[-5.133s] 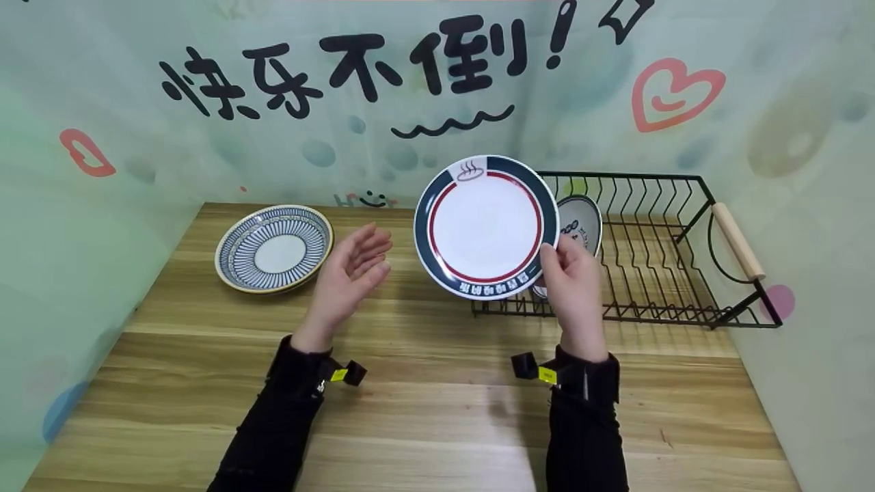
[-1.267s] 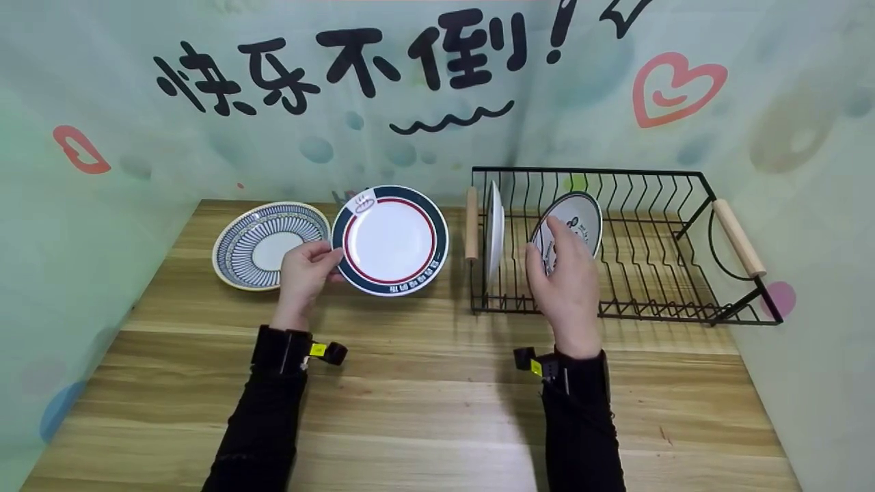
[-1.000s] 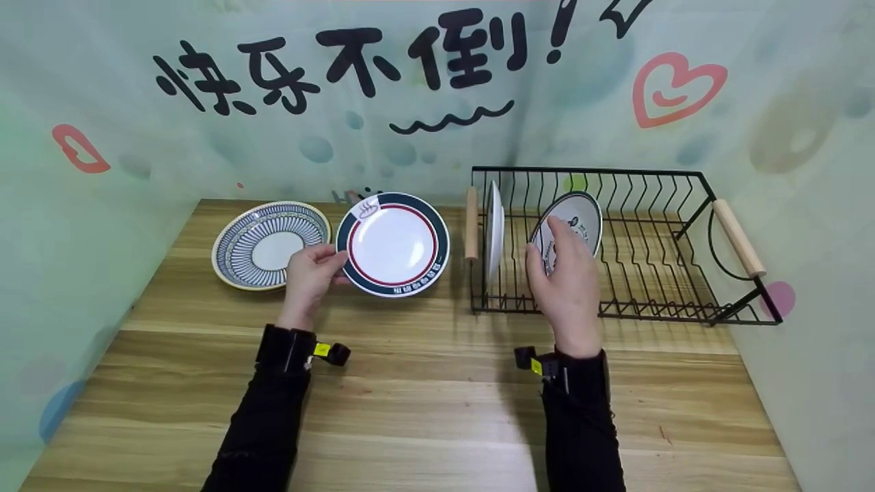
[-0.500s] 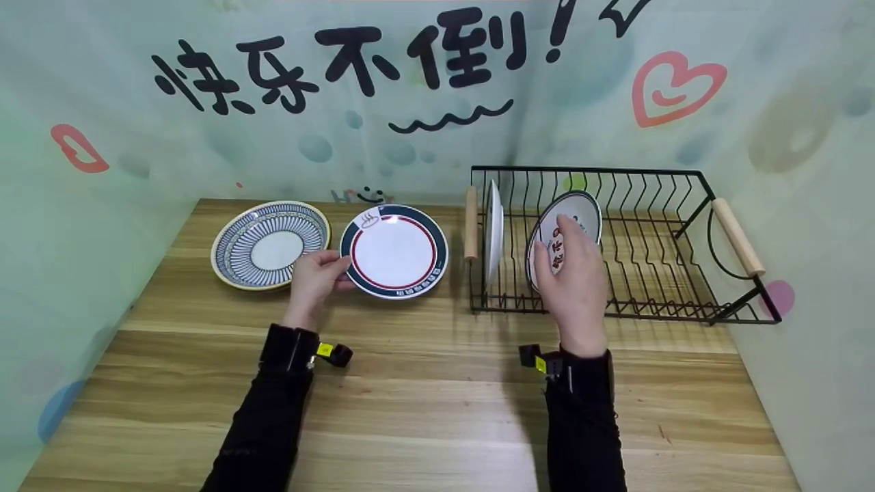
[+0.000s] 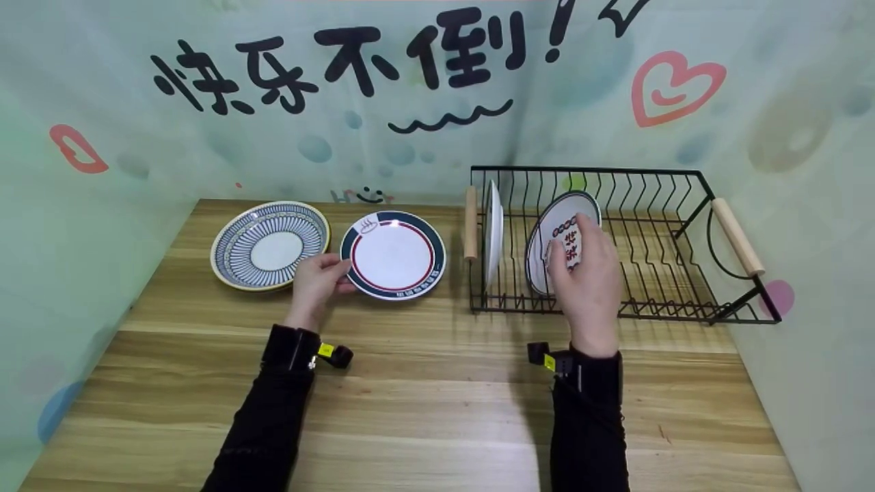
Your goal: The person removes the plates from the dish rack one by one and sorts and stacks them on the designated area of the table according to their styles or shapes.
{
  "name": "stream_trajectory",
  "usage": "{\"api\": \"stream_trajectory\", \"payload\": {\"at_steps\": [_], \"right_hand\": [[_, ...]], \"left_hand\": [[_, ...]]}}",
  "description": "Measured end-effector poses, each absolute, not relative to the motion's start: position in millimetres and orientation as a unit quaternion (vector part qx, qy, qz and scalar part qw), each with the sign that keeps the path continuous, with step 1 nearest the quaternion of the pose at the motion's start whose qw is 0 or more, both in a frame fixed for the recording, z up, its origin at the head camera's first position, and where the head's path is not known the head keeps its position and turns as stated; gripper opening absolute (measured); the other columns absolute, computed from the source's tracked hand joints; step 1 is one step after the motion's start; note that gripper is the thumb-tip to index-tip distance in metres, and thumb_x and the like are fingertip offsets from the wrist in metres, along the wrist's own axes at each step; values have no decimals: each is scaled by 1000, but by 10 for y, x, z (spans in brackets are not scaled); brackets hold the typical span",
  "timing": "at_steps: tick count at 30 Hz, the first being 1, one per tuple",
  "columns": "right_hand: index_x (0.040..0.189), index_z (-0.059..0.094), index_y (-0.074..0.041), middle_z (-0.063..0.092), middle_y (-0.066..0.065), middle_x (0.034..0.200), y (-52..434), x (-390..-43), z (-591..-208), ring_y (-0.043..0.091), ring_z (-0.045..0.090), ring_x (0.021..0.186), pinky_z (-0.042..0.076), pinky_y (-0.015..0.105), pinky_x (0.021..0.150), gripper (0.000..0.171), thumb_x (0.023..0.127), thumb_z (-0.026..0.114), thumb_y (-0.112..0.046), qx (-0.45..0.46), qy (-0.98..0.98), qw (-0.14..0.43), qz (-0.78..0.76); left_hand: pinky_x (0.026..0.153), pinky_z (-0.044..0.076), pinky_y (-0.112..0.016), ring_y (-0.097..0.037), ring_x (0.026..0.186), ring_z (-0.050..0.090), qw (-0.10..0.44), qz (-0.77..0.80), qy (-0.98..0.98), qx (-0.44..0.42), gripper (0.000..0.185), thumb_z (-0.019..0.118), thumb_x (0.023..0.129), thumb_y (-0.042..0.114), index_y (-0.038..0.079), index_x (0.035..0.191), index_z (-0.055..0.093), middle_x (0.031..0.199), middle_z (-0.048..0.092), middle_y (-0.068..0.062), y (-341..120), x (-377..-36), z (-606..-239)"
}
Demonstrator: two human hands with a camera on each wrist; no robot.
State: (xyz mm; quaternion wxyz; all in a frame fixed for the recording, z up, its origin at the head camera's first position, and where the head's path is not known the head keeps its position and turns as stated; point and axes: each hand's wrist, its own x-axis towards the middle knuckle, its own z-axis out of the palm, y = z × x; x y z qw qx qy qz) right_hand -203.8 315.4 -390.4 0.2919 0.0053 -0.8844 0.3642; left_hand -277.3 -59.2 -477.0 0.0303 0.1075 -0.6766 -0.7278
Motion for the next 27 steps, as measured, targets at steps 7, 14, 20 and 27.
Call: {"api": "stream_trajectory", "payload": {"at_steps": [7,14,20,27], "right_hand": [[145,46,-3,47,18,147,3242,-2040,-3899,33,42,136,26,41,117,50,99,58,-17,-28,-882,291,369],[145,47,-7,48,16,147,3350,-2054,-3926,32,43,135,27,40,117,49,99,58,-18,-50,-882,291,366],[146,46,-6,48,15,147,3396,-2047,-3934,30,42,136,25,39,117,49,100,56,-19,-72,-879,283,378],[147,44,-6,47,14,148,3409,-2049,-3925,30,41,137,24,39,118,50,100,54,-21,-77,-882,268,379]], "left_hand": [[53,59,-30,-15,57,62,20,-727,-678,109,11,62,91,-5,-14,97,62,83,65,-18,-583,-2771,-4796],[54,59,-29,-16,58,62,15,-728,-677,111,12,62,91,-5,-15,98,62,88,61,-18,-576,-2791,-4851],[54,59,-28,-16,56,63,3,-726,-677,123,20,63,91,-3,-17,106,61,90,63,-19,-563,-2787,-4867],[55,59,-28,-16,59,64,-7,-732,-670,128,25,63,92,-3,-19,112,58,93,63,-20,-559,-2798,-4886]]}}
